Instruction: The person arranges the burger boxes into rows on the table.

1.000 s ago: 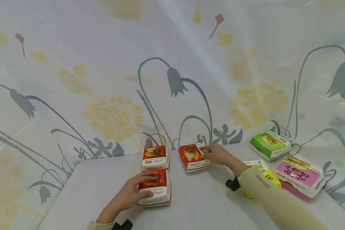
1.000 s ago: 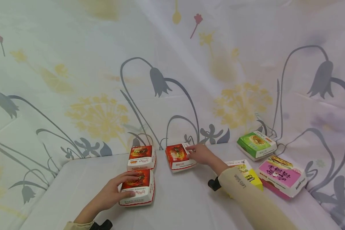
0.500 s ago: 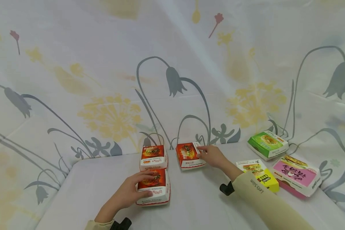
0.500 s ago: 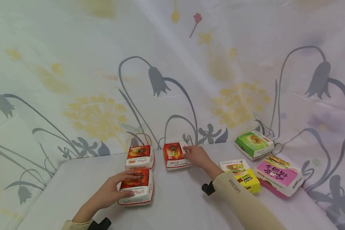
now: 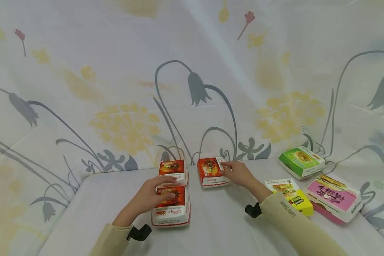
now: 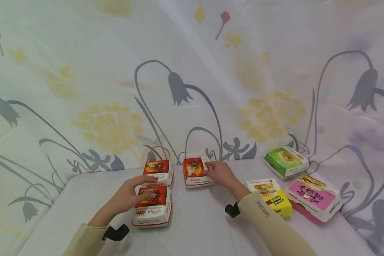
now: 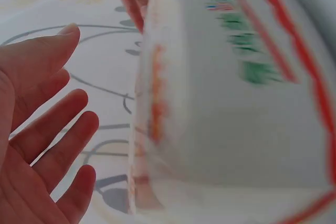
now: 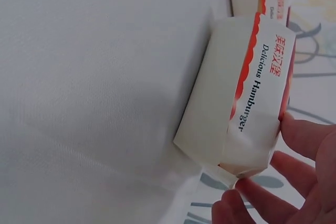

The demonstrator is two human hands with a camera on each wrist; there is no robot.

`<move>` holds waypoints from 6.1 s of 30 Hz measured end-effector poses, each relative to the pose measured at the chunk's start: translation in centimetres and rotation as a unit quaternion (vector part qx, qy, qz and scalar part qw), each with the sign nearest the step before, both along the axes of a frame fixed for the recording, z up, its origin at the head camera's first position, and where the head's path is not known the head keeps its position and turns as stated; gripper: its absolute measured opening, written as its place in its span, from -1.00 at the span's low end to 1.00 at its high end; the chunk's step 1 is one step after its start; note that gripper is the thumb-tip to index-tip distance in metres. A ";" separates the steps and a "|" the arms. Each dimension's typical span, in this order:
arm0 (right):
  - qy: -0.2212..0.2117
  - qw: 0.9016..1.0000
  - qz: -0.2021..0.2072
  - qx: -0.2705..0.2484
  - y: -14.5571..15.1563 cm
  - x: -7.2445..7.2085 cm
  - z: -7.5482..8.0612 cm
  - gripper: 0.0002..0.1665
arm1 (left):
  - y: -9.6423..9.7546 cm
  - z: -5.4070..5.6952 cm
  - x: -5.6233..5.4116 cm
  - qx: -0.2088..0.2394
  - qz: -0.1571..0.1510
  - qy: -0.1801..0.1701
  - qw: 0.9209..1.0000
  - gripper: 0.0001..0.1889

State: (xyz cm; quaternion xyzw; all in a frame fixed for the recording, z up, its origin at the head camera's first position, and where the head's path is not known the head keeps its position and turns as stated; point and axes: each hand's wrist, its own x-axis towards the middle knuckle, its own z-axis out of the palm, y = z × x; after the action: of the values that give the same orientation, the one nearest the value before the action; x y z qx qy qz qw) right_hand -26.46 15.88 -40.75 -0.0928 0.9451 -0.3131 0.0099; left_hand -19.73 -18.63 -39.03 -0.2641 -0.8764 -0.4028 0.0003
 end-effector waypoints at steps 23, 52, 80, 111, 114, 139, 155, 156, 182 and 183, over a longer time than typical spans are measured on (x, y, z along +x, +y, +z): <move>0.004 0.999 -0.041 -0.020 -1.0 0.3 -0.2 -0.47 | 6.2 1.4 -8.4 0.000 -0.034 -0.040 0.999 -0.65; 0.029 0.998 -0.020 -0.042 -0.2 0.8 -0.5 -0.54 | 11.4 0.0 -8.5 -0.142 -0.011 -0.005 0.990 -0.64; -0.025 0.995 0.011 -0.092 2.3 -1.9 -1.2 -0.49 | 12.1 0.3 -8.6 -0.121 0.019 -0.060 0.991 -0.61; 0.013 0.998 -0.032 -0.052 1.2 -0.2 -1.1 -0.56 | 11.9 1.4 -6.3 -0.191 -0.065 -0.015 0.979 -0.55; 0.013 0.998 -0.036 -0.047 1.2 0.1 -0.9 -0.56 | 11.8 1.4 -6.4 -0.192 -0.065 -0.009 0.979 -0.55; 0.007 0.997 0.055 -0.060 1.6 1.1 -2.2 -0.24 | 11.0 0.5 -7.4 -0.134 -0.071 -0.028 0.988 -0.55; 0.078 0.995 0.023 -0.062 -0.2 2.8 -2.2 -0.41 | 11.1 0.1 -7.7 -0.123 -0.059 -0.042 0.990 -0.61; 0.075 0.995 0.023 -0.062 -0.3 2.8 -2.1 -0.41 | 11.1 0.0 -7.8 -0.120 -0.057 -0.045 0.990 -0.62; 0.048 0.996 0.011 -0.072 -0.1 1.1 -2.8 -0.27 | 12.2 -0.5 -8.8 -0.137 0.000 -0.043 0.990 -0.65; 0.047 0.996 0.011 -0.073 0.0 1.0 -2.8 -0.27 | 12.2 -0.5 -8.8 -0.137 0.002 -0.044 0.990 -0.65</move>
State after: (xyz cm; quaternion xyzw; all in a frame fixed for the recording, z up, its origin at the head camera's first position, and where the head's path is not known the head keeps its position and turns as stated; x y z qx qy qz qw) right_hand -25.48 15.84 -43.53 -0.1185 0.9182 -0.3761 -0.0378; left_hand -28.56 -6.40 -39.53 -0.2419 -0.9229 -0.2904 -0.0732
